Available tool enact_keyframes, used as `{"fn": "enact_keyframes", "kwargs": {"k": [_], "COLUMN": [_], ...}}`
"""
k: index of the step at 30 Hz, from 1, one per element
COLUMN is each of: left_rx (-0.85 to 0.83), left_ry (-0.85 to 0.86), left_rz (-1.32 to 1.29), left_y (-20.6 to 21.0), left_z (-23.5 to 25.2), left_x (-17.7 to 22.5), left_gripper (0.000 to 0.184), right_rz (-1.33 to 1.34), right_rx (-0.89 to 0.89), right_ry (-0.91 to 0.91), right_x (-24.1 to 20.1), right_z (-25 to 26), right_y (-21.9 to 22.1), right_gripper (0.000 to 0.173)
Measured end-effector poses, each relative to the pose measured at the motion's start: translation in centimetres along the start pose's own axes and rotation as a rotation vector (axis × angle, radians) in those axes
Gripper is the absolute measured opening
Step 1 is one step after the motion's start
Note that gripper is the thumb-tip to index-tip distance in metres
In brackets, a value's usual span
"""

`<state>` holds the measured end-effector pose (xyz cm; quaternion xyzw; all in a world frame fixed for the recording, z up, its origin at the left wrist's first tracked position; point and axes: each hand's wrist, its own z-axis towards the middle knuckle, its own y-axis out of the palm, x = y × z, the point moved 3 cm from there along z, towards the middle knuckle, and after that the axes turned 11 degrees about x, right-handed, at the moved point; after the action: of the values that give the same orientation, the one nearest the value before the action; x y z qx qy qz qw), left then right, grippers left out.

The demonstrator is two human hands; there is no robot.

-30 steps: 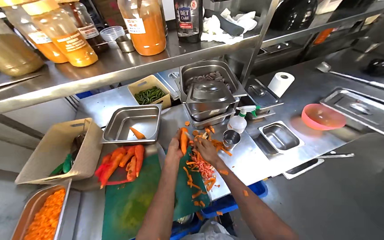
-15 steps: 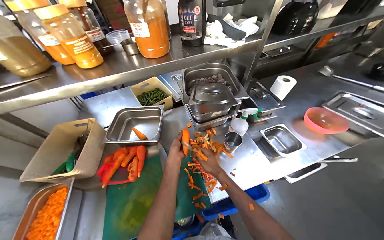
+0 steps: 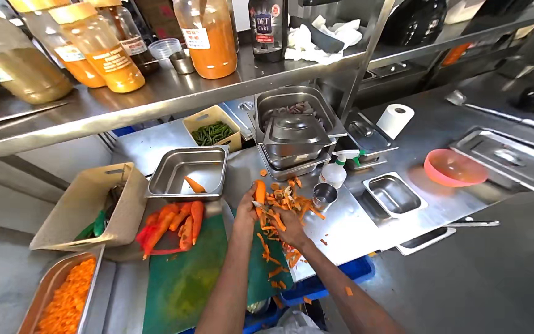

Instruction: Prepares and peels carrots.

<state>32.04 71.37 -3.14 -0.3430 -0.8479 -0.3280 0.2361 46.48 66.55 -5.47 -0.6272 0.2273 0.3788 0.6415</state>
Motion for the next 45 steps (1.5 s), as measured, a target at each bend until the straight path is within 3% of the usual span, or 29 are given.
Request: {"fn": "enact_keyframes", "kwargs": {"k": [4,9,13,17,19,22,28,30,33,36,39,45], "left_rx": [-0.060,-0.165,-0.121,-0.035,-0.005,-0.050,-0.147,-0.089,0.013,-0.033,-0.049,-0.147], "left_ry": [-0.002,-0.003,-0.017,-0.002,0.009,0.038,0.041,0.034,0.028,0.012,0.029,-0.006], "left_rz": [0.039,0.117,0.104,-0.023,-0.038,-0.059,0.091,0.079,-0.024,-0.056,-0.041,0.113], "left_y": [-0.2,0.1,0.9,0.8,0.8,0.5,1.0,1.2,0.7,-0.1,-0.1,0.2], "left_z": [0.5,0.0,-1.3,-0.1,1.1,0.9,-0.8,-1.2,-0.8,0.9,0.7,-0.1], "left_x": [-0.5,-1.3,-1.5,-1.1,-0.7,0.1,-0.6,-0.7,-0.4,-0.6,-0.5,-1.0], "left_gripper": [0.040,0.043,0.039,0.039,0.044,0.043,0.037,0.035,0.031,0.038,0.037,0.036], "right_rz": [0.125,0.050,-0.032,-0.081,0.101,0.214,0.093,0.030,-0.054,0.123,0.209,0.175], "right_rx": [0.063,0.185,0.248,0.024,0.099,-0.005,0.197,0.242,0.051,0.037,-0.009,0.191], "right_ry": [0.110,0.063,-0.048,-0.061,-0.117,0.063,0.077,-0.010,0.013,0.045,0.175,0.178], "right_x": [0.5,0.7,0.9,-1.0,-1.2,-0.9,1.5,1.5,-0.5,-0.4,0.1,-0.1], "right_z": [1.2,4.7,4.7,0.7,-0.7,1.3,7.6,6.8,2.9,0.0,1.8,5.2], "right_y": [-1.6,-4.3,-3.3,-1.1,0.1,-0.8,-2.9,-2.6,-1.6,-0.2,-1.1,-4.4], "right_gripper": [0.043,0.040,0.036,0.036,0.034,0.033,0.035,0.029,0.032,0.036,0.037,0.033]}}
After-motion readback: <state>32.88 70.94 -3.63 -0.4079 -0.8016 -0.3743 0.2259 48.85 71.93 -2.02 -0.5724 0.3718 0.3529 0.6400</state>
